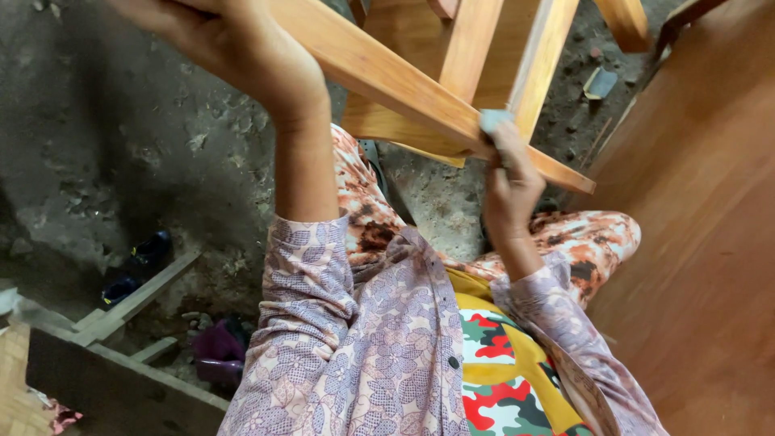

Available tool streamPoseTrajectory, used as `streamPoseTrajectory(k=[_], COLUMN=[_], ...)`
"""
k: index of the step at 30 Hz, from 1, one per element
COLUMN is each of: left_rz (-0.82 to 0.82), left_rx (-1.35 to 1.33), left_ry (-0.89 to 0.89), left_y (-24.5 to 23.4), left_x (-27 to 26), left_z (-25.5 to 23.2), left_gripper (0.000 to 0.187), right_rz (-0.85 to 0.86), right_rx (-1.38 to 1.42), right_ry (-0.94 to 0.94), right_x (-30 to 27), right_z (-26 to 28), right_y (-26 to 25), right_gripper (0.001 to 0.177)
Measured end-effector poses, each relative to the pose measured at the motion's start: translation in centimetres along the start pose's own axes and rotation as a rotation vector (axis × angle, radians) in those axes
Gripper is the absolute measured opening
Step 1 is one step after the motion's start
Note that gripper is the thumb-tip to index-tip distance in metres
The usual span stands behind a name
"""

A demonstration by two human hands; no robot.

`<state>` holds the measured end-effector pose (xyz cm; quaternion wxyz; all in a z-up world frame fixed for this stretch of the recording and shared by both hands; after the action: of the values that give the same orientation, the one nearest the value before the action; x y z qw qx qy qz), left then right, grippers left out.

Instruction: Sanding wooden chairs with sandpaper to smooth the surface.

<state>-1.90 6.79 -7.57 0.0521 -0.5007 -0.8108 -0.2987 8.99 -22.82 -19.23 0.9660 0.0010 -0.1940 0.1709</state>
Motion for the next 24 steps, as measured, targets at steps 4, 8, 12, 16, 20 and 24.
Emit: streamPoseTrajectory(k=[4, 8, 12, 16, 20, 24], left_rz=[0.045, 0.036, 0.059, 0.063, -0.06, -0.22], left_rx=[0.018, -0.011, 0.058, 0.059, 0.016, -0.125], left_ry=[-0.007, -0.04, -0.015, -0.029, -0.16, -0.243], left_y=[-0.3, -0.2, -0.7, -0.6, 1.8, 3.6], left_x=[-0.4, -0.6, -0.6, -0.7, -1.2, -2.1], left_z=[-1.7, -2.3, -2.3, -2.6, -6.3, -9.0], left_gripper=[0.083, 0.087, 0.084, 0.102, 0.114, 0.107], right_rz=[0.042, 0.053, -0.088, -0.224, -0.167, -0.114], right_rx=[-0.161, -0.108, -0.069, -0.182, -0.371, -0.144], right_ry=[-0.109, -0.123, 0.05, 0.227, 0.305, 0.092], right_x=[-0.1, -0.6, -2.1, -2.9, -2.5, -1.6], right_z=[3.1, 0.4, -5.4, -10.4, -7.6, -2.0], right_y=[1.6, 0.4, -2.6, -7.2, -6.9, -1.7], right_gripper=[0.028, 0.026, 0.051, 0.036, 0.047, 0.025])
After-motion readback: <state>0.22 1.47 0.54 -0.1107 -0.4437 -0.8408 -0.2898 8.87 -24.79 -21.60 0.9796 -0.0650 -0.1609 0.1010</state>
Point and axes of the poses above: each hand's wrist, its own x-axis towards the middle knuckle, its own y-axis out of the palm, z = x × y, the point moved 2 cm from there along x, towards the middle knuckle, and after that the axes turned 12 degrees about -z, right-handed, at the moved point
